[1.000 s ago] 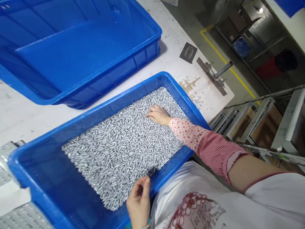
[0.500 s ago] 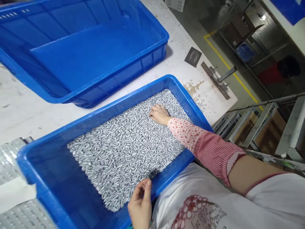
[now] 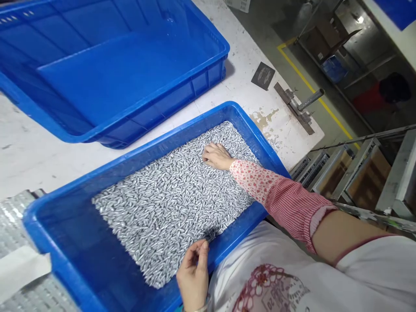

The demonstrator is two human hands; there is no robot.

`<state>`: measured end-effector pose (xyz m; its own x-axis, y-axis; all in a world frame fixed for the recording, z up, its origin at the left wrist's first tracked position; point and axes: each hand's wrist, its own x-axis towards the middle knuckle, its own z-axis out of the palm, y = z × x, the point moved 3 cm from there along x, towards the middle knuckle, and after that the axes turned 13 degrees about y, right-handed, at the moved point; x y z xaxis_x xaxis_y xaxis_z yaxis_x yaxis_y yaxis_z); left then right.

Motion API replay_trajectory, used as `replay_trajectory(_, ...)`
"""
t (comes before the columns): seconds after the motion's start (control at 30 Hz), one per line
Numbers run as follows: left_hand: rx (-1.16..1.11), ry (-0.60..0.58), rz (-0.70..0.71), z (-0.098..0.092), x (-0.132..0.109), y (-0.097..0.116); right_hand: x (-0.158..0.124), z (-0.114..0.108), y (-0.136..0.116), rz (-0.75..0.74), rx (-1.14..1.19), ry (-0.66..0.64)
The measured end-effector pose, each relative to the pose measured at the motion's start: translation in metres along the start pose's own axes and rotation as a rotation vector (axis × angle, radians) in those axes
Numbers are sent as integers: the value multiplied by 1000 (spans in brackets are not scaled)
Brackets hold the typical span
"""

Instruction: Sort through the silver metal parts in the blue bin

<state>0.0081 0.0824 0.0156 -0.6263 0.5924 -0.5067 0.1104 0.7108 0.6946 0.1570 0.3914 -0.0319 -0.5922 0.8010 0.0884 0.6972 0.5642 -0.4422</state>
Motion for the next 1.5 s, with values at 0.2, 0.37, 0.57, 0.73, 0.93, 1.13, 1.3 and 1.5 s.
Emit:
replay_trajectory(0.2,-88,-13,36,6,1,25,-33,-26,-44,-182,377,26)
replay_trajectory(0.37,-227,-20,66,19,1,60,-77,-49,-92,-175,640,42)
replay_trajectory(0.57,-312,-15,126,22,-6,78,-105,-65,-116,-135,727,55)
replay_trajectory(0.73,-262,6,143,17,-11,77,-115,-67,-121,-101,793,51)
replay_trajectory(0.93,-256,0,133,14,-16,76,-126,-65,-120,93,964,-21)
replay_trajectory(1.13,-282,15,117,12,-21,76,-134,-62,-123,186,981,13)
replay_trajectory(1.3,-284,24,111,10,-24,78,-137,-61,-126,154,991,81)
replay_trajectory(1.5,-270,20,114,9,-27,77,-141,-62,-128,198,1018,56)
